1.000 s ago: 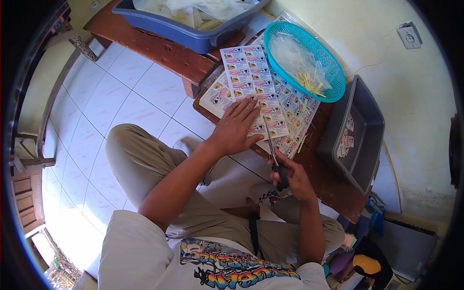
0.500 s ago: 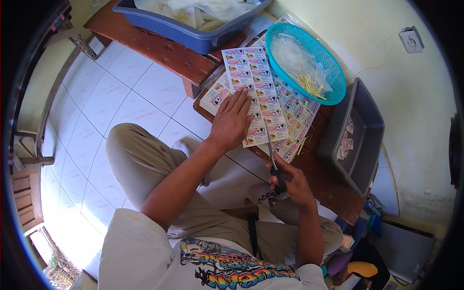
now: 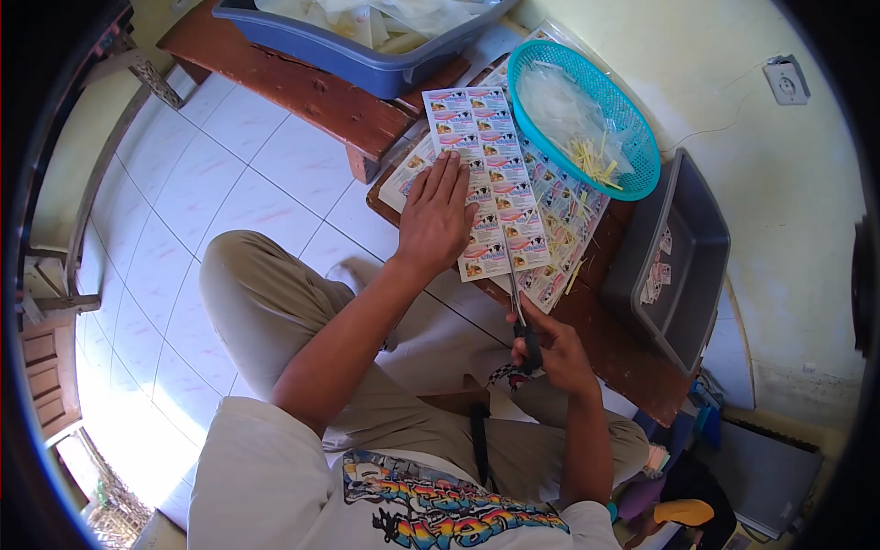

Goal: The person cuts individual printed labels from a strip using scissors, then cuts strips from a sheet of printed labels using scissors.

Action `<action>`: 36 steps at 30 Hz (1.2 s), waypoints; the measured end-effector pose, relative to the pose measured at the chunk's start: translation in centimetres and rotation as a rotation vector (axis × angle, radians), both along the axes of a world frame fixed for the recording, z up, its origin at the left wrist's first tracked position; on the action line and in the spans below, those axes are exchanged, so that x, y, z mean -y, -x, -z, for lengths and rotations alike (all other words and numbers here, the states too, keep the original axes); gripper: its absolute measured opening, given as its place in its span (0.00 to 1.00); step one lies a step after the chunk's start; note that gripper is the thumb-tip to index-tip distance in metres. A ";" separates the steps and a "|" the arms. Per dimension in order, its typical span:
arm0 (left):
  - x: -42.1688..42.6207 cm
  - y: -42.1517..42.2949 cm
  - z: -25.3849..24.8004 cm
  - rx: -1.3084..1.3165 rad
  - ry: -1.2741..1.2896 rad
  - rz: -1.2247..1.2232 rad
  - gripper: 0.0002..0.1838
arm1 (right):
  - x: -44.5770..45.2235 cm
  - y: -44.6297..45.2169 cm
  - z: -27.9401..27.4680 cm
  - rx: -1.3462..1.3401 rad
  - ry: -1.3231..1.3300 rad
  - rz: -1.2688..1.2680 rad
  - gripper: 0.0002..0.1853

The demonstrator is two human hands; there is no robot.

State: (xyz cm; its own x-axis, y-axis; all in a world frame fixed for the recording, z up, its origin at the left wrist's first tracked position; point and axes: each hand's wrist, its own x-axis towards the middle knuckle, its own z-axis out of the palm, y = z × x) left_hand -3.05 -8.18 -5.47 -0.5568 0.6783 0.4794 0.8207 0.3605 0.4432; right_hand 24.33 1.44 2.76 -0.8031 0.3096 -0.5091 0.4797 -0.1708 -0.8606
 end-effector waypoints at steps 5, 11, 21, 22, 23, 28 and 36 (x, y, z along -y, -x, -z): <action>0.0 0.1 0.1 -0.018 0.019 -0.004 0.33 | 0.1 0.0 -0.2 0.032 -0.032 -0.009 0.41; 0.0 0.0 0.1 -0.035 0.041 0.001 0.33 | 0.2 -0.3 0.3 0.024 -0.035 -0.006 0.42; 0.0 0.0 0.0 -0.031 0.055 0.001 0.33 | 0.5 0.2 -0.7 0.038 -0.059 0.007 0.40; 0.0 0.0 -0.1 -0.032 0.054 0.001 0.33 | 0.5 0.2 -0.7 0.045 -0.067 0.006 0.40; 0.0 0.1 -0.1 -0.031 0.054 0.003 0.33 | 0.6 0.3 -0.8 0.044 -0.068 0.005 0.40; 0.1 0.0 -0.3 -0.020 0.049 0.007 0.32 | 0.3 0.5 -0.4 -0.010 0.006 0.024 0.41; 0.1 0.0 -0.2 -0.014 0.036 0.014 0.33 | 0.0 1.9 -0.8 -0.028 0.020 0.046 0.39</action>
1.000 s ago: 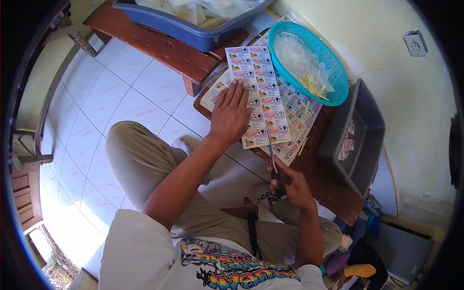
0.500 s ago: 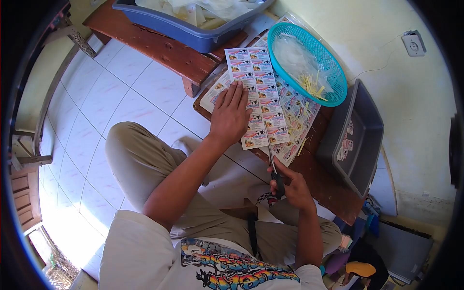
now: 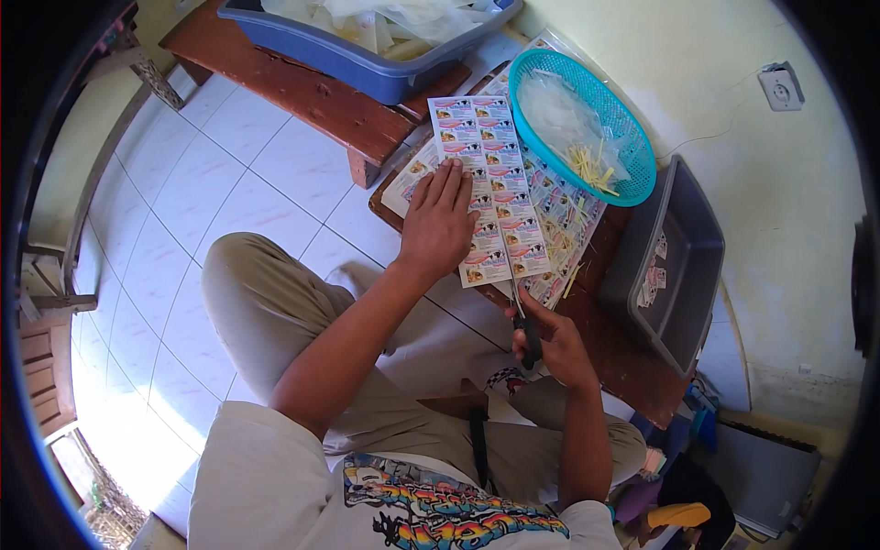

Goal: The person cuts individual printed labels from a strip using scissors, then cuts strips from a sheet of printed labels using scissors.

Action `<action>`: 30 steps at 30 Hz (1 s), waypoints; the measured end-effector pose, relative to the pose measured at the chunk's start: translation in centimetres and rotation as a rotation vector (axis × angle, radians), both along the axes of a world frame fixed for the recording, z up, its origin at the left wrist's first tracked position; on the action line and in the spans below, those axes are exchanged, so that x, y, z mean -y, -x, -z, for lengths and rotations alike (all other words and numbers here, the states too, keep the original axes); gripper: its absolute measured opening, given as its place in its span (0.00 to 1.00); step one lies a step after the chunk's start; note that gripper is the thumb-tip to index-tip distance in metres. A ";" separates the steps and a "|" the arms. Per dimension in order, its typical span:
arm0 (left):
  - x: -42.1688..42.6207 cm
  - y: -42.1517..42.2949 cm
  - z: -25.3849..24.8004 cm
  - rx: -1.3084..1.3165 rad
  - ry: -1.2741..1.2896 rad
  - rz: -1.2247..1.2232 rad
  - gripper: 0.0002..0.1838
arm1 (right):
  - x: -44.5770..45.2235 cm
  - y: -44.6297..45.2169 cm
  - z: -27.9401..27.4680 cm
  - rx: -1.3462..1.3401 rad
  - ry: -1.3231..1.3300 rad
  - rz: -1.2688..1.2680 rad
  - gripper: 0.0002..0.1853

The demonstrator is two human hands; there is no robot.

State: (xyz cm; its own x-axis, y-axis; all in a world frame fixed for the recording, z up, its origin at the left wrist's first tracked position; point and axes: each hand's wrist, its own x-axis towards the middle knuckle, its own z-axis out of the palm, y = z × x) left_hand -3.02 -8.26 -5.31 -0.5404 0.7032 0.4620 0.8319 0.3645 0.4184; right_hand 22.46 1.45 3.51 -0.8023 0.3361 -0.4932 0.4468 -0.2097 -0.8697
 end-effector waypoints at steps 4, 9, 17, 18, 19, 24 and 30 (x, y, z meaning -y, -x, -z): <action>0.0 0.0 0.1 0.003 -0.003 -0.003 0.32 | -0.1 0.3 0.0 0.005 -0.010 -0.003 0.39; 0.0 0.0 0.1 0.002 0.001 -0.003 0.32 | -0.6 0.2 0.3 0.018 -0.024 -0.030 0.40; 0.0 -0.1 0.1 -0.004 0.010 -0.010 0.32 | -0.6 0.3 0.2 0.035 -0.054 -0.037 0.40; 0.0 -0.1 0.1 -0.004 0.013 -0.010 0.32 | -0.4 0.4 0.0 0.033 -0.063 -0.040 0.40; -0.1 -0.1 0.1 -0.005 0.013 -0.009 0.32 | -0.3 0.5 -0.2 0.030 -0.073 -0.044 0.39; 0.1 0.0 -0.1 0.008 0.014 -0.001 0.32 | -0.5 0.3 0.1 0.032 -0.075 -0.051 0.39; 0.0 0.0 -0.1 0.010 0.010 0.002 0.32 | -0.4 0.2 0.2 0.040 -0.083 -0.050 0.40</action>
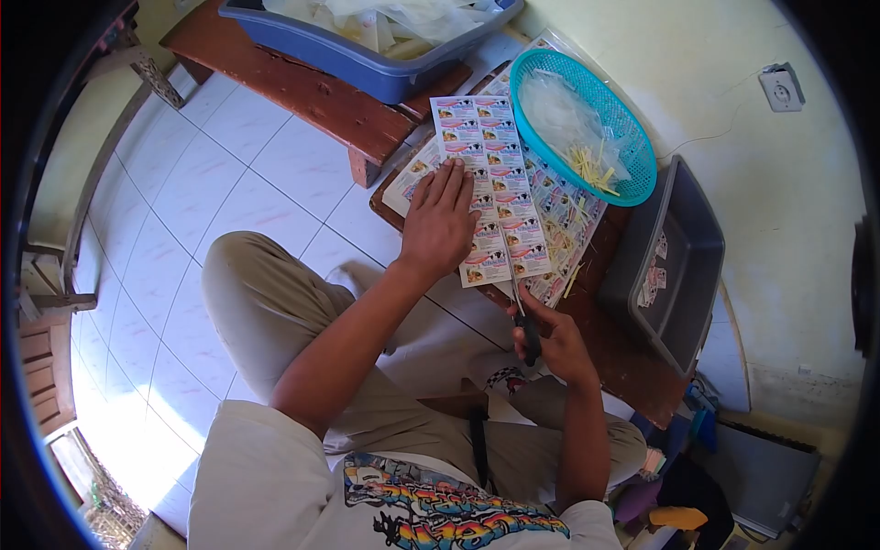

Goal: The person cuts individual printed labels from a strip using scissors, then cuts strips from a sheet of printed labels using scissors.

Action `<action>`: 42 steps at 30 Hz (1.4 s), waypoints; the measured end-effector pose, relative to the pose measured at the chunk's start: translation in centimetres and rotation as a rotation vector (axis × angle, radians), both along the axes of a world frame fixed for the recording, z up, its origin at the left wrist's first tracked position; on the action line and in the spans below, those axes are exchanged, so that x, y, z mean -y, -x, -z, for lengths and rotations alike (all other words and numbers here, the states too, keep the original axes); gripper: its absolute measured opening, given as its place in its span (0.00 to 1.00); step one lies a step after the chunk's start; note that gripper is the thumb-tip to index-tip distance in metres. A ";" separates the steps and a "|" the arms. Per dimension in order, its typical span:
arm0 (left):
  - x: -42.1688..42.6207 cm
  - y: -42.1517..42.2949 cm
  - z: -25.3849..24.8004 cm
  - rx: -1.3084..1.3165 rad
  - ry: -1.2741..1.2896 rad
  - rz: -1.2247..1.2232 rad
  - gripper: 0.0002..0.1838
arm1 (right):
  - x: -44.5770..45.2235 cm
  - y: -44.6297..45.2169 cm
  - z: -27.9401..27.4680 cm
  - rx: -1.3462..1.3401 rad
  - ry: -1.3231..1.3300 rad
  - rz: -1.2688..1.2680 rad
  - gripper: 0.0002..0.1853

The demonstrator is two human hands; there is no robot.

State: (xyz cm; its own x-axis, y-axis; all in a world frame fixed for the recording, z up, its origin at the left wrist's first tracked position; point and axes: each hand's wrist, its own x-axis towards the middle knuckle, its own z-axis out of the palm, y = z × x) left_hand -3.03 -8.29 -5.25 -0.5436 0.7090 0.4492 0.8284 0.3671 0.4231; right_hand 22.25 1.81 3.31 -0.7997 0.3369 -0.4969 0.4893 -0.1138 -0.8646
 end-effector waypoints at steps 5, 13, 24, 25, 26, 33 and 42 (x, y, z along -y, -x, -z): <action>0.0 0.0 0.0 -0.002 -0.002 -0.001 0.32 | 0.3 0.3 -0.2 -0.008 0.043 0.037 0.40; 0.0 0.0 0.0 -0.001 -0.011 0.007 0.32 | 0.1 2.1 0.0 -0.033 0.067 0.076 0.39; 0.0 -0.1 0.0 0.002 -0.017 0.002 0.31 | -0.1 2.1 0.6 -0.041 0.063 0.078 0.39; 0.0 -0.1 0.0 0.002 -0.017 0.002 0.31 | -0.1 2.1 0.6 -0.039 0.060 0.078 0.39; 0.0 -0.1 -0.1 0.000 -0.010 0.000 0.31 | 0.0 2.1 0.5 -0.040 0.060 0.079 0.39; 0.0 -0.1 0.1 -0.006 -0.003 0.001 0.31 | -0.1 2.1 0.4 -0.018 0.024 0.060 0.39; 0.0 -0.1 0.1 -0.005 -0.013 0.001 0.31 | -0.1 2.2 0.1 -0.022 0.039 0.064 0.39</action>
